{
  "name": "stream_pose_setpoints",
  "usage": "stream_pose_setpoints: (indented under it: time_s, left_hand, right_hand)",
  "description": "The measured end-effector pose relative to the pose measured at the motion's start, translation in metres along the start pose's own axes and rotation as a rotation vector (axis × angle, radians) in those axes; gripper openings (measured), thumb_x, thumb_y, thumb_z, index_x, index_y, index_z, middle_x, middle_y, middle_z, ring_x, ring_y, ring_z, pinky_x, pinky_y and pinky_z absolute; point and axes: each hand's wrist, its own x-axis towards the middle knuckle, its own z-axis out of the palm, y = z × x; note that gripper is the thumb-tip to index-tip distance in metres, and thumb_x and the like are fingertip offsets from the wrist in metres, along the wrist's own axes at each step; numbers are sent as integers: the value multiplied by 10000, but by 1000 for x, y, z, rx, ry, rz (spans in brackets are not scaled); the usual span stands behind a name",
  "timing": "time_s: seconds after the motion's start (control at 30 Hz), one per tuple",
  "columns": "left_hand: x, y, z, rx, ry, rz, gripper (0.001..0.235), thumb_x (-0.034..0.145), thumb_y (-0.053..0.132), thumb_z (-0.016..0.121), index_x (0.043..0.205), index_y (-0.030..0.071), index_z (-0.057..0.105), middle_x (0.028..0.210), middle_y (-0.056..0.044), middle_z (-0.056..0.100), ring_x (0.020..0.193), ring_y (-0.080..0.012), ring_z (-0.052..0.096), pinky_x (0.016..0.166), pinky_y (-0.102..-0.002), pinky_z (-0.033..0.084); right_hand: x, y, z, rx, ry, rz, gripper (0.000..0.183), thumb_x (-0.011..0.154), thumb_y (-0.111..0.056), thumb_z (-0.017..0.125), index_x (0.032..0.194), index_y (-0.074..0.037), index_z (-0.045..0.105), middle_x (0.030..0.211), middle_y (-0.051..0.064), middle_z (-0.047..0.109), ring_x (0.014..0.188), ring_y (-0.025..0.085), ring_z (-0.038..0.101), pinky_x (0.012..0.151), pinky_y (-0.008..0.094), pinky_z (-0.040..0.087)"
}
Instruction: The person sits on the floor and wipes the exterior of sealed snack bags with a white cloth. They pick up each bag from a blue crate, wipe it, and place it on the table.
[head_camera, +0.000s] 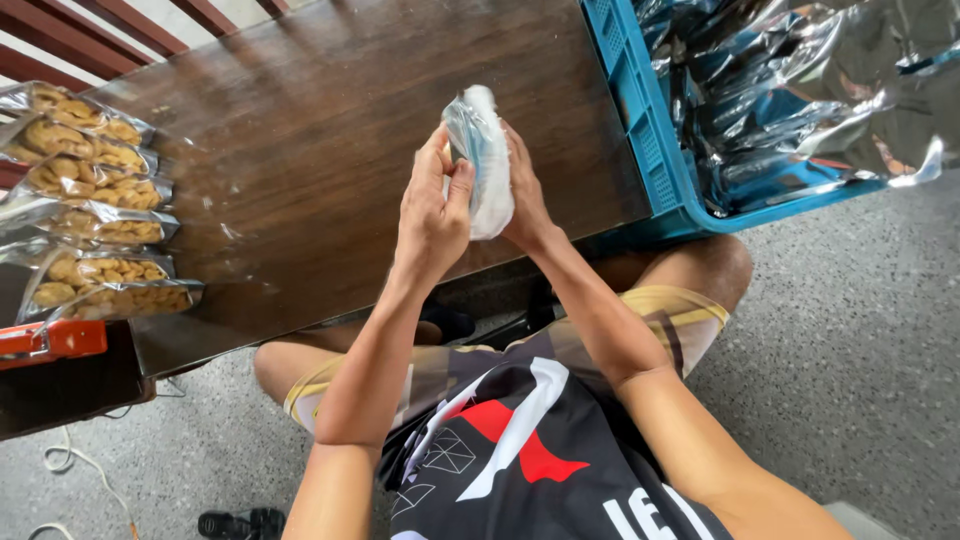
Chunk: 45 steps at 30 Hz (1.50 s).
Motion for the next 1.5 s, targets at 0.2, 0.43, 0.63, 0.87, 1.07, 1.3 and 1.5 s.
stream_pose_setpoints:
  time_s: [0.2,0.43,0.63,0.87,1.07,1.3,1.5]
  left_hand:
    - [-1,-38,-7,-447,-90,-147,121,1104,105,490,1159,16,551,969,-21,637,820,-63,578,711,-229,496]
    - [-5,-49,-12,-380,-28,-117,111,1102,90,510,998,58,528,876,33,558,754,-20,484,644,-196,436]
    - [-3,-26,-21,-245,-56,-148,227,1083,150,581,893,65,492,773,48,478,700,-34,410,587,-222,360]
    - [-4,-30,-19,-293,-70,-119,171,1084,158,561,937,80,527,825,65,528,756,-20,442,634,-207,412]
    - [-16,-36,-35,-349,-93,-258,236,1107,176,598,930,37,526,789,47,450,705,-65,351,573,-251,297]
    - [2,-54,-74,-483,-241,-41,725,823,347,842,1410,135,471,1398,-61,558,1190,-161,600,954,-309,534]
    - [6,-75,-62,-280,-286,-9,528,876,319,883,1259,26,670,1278,-139,704,1171,-193,672,1014,-333,562]
  right_hand:
    - [-18,20,9,-63,-63,-269,873,999,-273,806,1674,-119,275,1737,160,258,1606,312,229,1344,464,259]
    - [-24,5,8,-195,-145,-258,904,928,-285,781,1631,-88,248,1678,191,276,1588,393,245,1311,563,182]
    - [-4,-5,-6,-92,58,-201,820,895,-290,846,1576,-196,398,1591,157,434,1491,362,432,1243,469,400]
    - [-23,-1,7,-323,60,-355,765,898,-117,793,1552,-13,408,1582,143,473,1517,349,441,1277,514,324]
    - [-11,13,8,-14,70,-211,708,949,-185,793,1544,-41,438,1559,174,500,1477,356,463,1272,465,359]
    - [-29,37,8,764,-428,256,582,910,-205,801,1418,-50,564,1405,132,619,1275,249,612,1092,410,519]
    - [-30,43,21,558,-568,253,397,962,-228,737,1312,-63,649,1241,85,715,1109,196,677,976,350,567]
